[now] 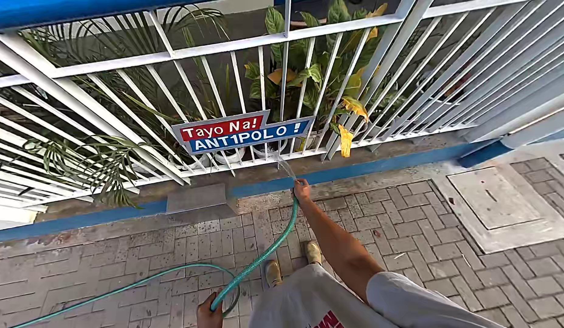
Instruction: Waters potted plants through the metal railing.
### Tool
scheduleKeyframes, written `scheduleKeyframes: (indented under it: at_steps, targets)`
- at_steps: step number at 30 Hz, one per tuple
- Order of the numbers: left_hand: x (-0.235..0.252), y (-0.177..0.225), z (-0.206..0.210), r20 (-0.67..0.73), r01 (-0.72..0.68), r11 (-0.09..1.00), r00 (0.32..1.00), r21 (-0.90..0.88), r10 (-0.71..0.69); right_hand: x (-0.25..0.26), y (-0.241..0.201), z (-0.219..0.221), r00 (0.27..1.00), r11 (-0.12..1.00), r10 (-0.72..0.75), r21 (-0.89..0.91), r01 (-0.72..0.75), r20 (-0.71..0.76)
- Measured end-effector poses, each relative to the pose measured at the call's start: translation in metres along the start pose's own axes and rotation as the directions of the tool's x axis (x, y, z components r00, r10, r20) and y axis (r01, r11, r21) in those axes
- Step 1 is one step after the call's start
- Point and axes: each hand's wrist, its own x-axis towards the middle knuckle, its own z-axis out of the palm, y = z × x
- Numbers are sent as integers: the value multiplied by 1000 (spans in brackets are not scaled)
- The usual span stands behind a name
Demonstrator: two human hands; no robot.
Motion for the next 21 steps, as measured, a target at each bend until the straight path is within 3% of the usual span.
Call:
scheduleKeyframes:
  at_steps: [4, 21]
  targets:
    - [2, 1, 5, 17, -1, 1000, 1000, -31, 1, 1, 0, -2, 999, 999, 21, -25, -20, 39]
    - [10, 5, 1, 10, -25, 999, 1000, -41, 25, 0, -1, -11, 996, 995, 17, 97, -9, -84]
